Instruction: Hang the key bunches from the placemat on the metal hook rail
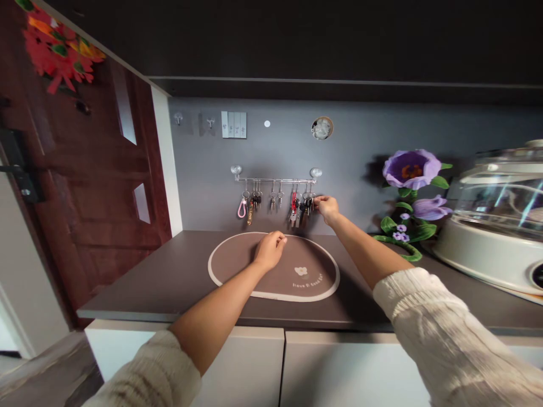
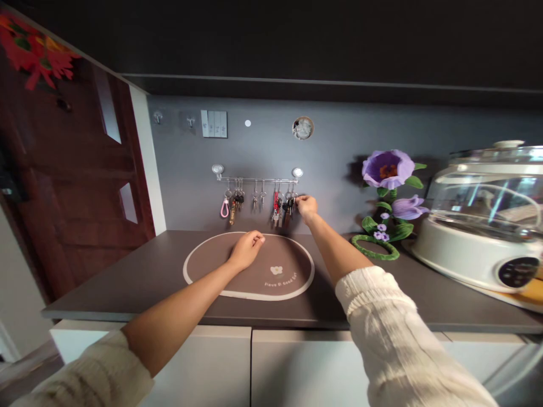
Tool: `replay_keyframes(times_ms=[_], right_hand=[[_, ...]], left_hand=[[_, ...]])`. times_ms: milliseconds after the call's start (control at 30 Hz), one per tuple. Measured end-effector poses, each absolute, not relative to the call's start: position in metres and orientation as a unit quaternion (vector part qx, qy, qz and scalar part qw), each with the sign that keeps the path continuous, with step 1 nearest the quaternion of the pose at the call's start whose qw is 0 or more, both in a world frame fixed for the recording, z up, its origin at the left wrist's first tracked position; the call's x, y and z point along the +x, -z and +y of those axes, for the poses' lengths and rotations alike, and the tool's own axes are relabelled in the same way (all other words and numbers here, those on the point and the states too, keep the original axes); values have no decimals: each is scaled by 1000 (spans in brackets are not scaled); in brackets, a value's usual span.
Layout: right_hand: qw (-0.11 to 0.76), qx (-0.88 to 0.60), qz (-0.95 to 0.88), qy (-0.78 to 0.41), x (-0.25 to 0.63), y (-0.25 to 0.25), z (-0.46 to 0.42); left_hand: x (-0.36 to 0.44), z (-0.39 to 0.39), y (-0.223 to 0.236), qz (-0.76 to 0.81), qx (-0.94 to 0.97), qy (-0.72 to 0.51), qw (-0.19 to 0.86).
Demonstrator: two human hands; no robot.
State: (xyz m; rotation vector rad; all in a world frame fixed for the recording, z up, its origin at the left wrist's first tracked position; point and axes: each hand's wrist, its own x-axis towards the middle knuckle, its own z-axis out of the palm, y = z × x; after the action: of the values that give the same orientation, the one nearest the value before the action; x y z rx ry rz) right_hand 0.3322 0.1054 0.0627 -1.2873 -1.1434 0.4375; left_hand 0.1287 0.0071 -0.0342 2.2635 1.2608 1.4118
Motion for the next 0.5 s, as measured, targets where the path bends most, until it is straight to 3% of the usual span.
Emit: replay_keyframes(times_ms=[167, 500], right_hand=[[661, -569, -478, -101, 321, -47, 81], [563, -389, -666, -296, 281, 1, -14]], left_hand=[[128, 9, 33, 433, 745, -492, 127], [119, -6, 24, 366, 731, -536, 212]])
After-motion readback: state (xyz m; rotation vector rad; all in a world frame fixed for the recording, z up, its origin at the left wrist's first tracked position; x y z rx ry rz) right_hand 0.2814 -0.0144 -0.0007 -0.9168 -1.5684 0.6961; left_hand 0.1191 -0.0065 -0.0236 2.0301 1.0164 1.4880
